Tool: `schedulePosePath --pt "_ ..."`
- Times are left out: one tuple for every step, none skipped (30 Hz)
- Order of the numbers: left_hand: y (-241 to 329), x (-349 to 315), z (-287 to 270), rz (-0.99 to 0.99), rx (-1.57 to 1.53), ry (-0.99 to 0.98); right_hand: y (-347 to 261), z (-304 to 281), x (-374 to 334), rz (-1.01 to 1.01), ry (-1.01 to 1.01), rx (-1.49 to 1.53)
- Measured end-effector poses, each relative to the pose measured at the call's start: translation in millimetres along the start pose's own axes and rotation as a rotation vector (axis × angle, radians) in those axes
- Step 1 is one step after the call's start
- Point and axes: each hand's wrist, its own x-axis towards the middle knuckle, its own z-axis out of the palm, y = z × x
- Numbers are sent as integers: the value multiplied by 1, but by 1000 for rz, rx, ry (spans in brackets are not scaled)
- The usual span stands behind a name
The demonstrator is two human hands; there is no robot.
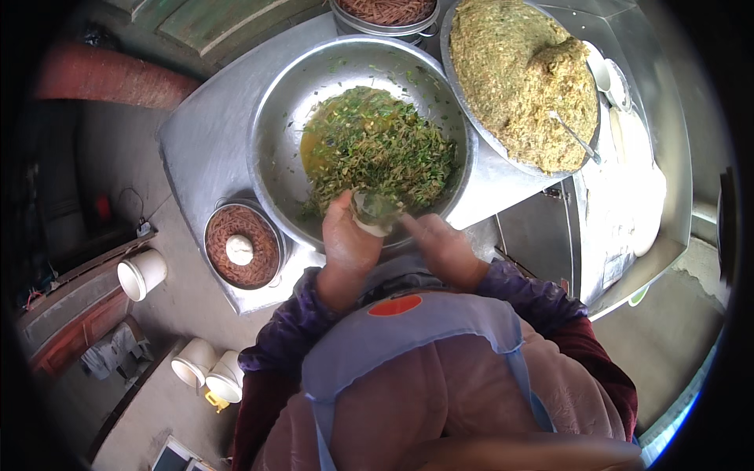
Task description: The person prepares dumplings by rolling dough into small circles, filling them with a green vegetable mixture, and sealing them. They also add chopped green vegetables to a pot on the stove and mix a sauce in a bowl.
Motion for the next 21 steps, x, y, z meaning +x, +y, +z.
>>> schedulePosePath --pt "-3 4 -1 26 -41 -30 4 2 -1 -32 -11 -41" --pt "-6 8 -1 32 -45 38 7 3 -2 -54 -11 -85" --pt "-7 12 -1 74 1 159 12 4 -3 -99 -15 -121" --pt "-8 18 -1 145 24 276 18 3 -4 -114 10 -121" --pt "-7 22 -1 161 9 381 24 0 -5 -152 35 -115" --pt "-2 25 -1 148 24 290 30 -4 -5 -183 50 -117" --pt "2 28 -1 171 61 207 35 -9 -6 -172 92 -136" --pt "8 30 -1 182 86 159 41 -16 -5 -156 126 -161" --pt "12 32 0 208 132 193 44 -21 -3 -173 231 -176" --pt "15 31 1 236 152 89 46 -25 1 -160 262 -214" --pt "18 31 3 201 153 36 46 -29 6 -108 247 -181" --pt "18 30 5 171 158 8 46 -30 13 -99 292 -141" --pt "18 28 8 135 156 -81 44 -31 20 -88 336 -99" --pt "17 27 11 93 202 -121 42 -30 29 -59 364 103" --pt "14 25 15 76 204 -151 39 -30 35 108 243 438" --pt "11 24 18 58 207 -181 36 -28 42 295 121 782" --pt "8 23 21 40 209 -210 35 -27 48 406 -12 1150" --pt "5 22 23 24 181 -239 33 -26 53 505 -57 1418" --pt "3 21 24 21 188 -225 33 -25 57 530 -49 1440" --pt "2 20 24 20 193 -209 32 -25 60 537 -60 1476" --pt "1 20 23 24 195 -202 32 -25 62 547 -63 1511"
